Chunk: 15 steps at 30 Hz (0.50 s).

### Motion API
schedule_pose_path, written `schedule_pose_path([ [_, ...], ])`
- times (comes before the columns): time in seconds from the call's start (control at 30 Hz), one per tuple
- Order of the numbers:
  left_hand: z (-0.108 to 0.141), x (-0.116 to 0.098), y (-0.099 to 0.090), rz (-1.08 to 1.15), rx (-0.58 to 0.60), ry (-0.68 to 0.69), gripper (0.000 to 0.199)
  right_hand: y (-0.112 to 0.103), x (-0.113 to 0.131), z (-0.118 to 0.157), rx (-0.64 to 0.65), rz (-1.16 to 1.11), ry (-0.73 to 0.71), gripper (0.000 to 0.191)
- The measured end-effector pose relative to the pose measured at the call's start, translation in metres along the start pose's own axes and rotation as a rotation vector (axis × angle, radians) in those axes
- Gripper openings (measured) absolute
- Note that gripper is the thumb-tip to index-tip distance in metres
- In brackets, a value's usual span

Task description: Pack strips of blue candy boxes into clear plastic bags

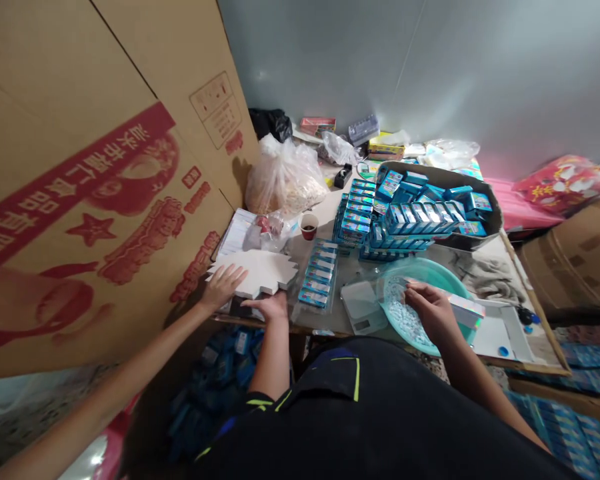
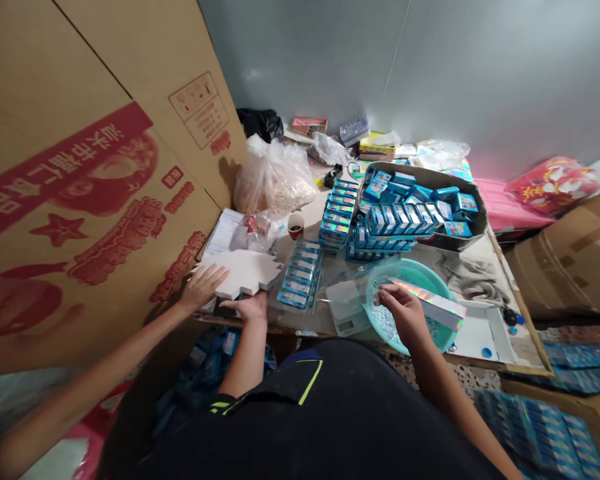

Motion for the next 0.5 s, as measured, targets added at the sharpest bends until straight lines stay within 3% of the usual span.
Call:
schedule_pose_path([
  [0.2,0.015,0.024,0.057,-0.32,0.345,0.098,0.064,0.017,-0.005,-0.012,0.013,0.004,0.043,0.043],
  [0.27,0.034,0.035,0.058,-0.355,0.368,0.077,0.072,0.026,-0.004,-0.016,0.049,0.043,0.047,0.043],
  [0.33,0.066,0.04,0.042,-0.264,0.353,0.058,0.073,0.033,-0.002,-0.019,0.079,0.074,0.038,0.043],
  [0.4,0.106,0.036,0.009,-0.07,0.286,-0.008,0.066,0.038,0.0,-0.023,0.104,0.083,0.03,0.043],
  [0.5,0.157,0.025,-0.041,0.271,0.052,-0.326,0.05,0.047,0.0,-0.027,0.147,0.081,0.034,0.043],
])
Point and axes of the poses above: each hand's wrist, its own z-axis away from the middle knuckle, its own y-axis out of the palm, x = y × z, the point moved 10 cm from there along -z, towards the middle knuckle, and after that the axes turned 4 degrees about -z, right-handed, at the moved point
